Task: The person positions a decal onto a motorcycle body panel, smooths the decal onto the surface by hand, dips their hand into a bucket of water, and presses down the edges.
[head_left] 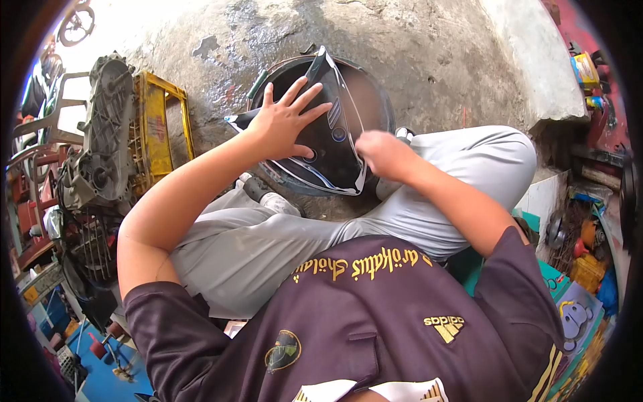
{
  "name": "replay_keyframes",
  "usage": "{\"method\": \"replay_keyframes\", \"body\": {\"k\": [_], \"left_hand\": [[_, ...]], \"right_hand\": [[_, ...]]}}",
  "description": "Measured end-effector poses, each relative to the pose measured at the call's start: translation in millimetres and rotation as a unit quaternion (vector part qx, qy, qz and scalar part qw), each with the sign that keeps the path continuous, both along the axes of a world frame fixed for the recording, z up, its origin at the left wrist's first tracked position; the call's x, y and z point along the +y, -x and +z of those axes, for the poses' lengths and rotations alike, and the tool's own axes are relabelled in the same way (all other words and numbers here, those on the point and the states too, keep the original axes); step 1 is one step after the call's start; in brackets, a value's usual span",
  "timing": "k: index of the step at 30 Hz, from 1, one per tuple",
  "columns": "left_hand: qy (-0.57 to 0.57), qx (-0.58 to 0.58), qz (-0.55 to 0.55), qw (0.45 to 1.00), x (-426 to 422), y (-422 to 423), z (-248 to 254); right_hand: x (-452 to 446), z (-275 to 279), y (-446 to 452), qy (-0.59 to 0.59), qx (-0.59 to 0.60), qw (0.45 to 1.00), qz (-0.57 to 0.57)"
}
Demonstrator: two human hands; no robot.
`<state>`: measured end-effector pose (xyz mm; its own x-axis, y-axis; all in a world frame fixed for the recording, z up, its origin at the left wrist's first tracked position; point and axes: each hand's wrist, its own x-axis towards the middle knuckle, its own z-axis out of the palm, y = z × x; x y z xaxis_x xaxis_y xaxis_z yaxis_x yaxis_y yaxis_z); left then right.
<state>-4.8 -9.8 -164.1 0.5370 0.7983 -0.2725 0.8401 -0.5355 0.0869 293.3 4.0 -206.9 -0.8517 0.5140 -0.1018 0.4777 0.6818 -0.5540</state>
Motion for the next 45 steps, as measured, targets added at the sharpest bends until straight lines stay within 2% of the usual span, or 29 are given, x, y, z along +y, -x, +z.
{"method": "replay_keyframes", "body": {"k": [1,3,5,8,9,11,13,15,18,21,25,29,31,32,35,37,40,45], "left_hand": [[0.002,0.001,0.002,1.0,-1.5,-0.6,0.3],[-0.002,0.0,0.002,1.0,-1.3,-1.4,-0.3],[-0.01,0.003,-0.004,1.0,-2.8,0.6,-2.3],[-0.042,0.001,-0.015,0.999,-1.2,1.6,-9.1],[-0.042,-0.004,-0.014,0.999,-1.5,2.0,-9.1],[-0.043,-0.008,-0.01,0.999,-1.5,3.6,-6.2],[-0.002,0.002,-0.003,1.0,-0.7,1.3,-2.6],[-0.041,-0.01,-0.013,0.999,-1.8,3.8,-9.9],[-0.033,-0.001,-0.011,0.999,-2.0,1.4,-9.0],[-0.031,-0.006,-0.011,0.999,-0.4,3.4,-10.1],[-0.03,-0.012,-0.011,0.999,-0.6,4.0,-12.2],[-0.035,-0.008,-0.01,0.999,-0.6,3.8,-9.7],[-0.011,-0.006,-0.003,1.0,-0.7,2.0,-4.8],[-0.011,-0.005,-0.003,1.0,-1.5,1.5,-3.7],[-0.015,0.0,-0.001,1.0,-2.1,1.5,-2.4],[-0.015,-0.001,-0.001,1.0,-2.3,1.5,-3.5],[-0.013,0.009,0.0,1.0,-2.4,0.9,-3.2],[-0.013,0.006,0.001,1.0,-2.2,1.4,-2.8]], "right_hand": [[11.2,1.6,5.3,0.002,-0.002,1.0,0.004],[28.0,-0.7,17.8,-0.032,0.104,0.986,-0.129],[26.6,-5.6,21.3,-0.029,0.105,0.985,-0.133],[1.8,-9.8,13.8,-0.032,0.051,0.997,-0.057],[-6.1,-5.7,9.2,-0.034,0.05,0.997,-0.056],[-13.3,0.1,1.8,0.042,0.003,0.998,-0.049],[-1.2,2.4,12.5,0.019,-0.017,0.997,-0.068],[21.0,-2.4,31.9,-0.028,0.063,0.98,-0.187],[46.2,-13.3,55.3,-0.052,0.078,0.968,-0.231],[27.1,-11.5,51.4,-0.063,0.061,0.972,-0.218],[-30.6,-6.1,18.6,-0.063,0.03,0.991,-0.111],[-22.3,-7.0,11.2,-0.032,0.039,0.993,-0.105],[6.1,-10.4,23.1,-0.071,0.108,0.986,-0.103],[14.9,-9.9,29.1,-0.052,0.121,0.98,-0.148],[20.7,-0.7,37.9,-0.018,0.092,0.972,-0.215],[10.1,1.4,33.3,-0.014,0.078,0.974,-0.213],[-11.4,9.0,22.4,0.061,0.011,0.983,-0.175],[4.5,-1.6,25.2,0.009,0.065,0.981,-0.182]]}}
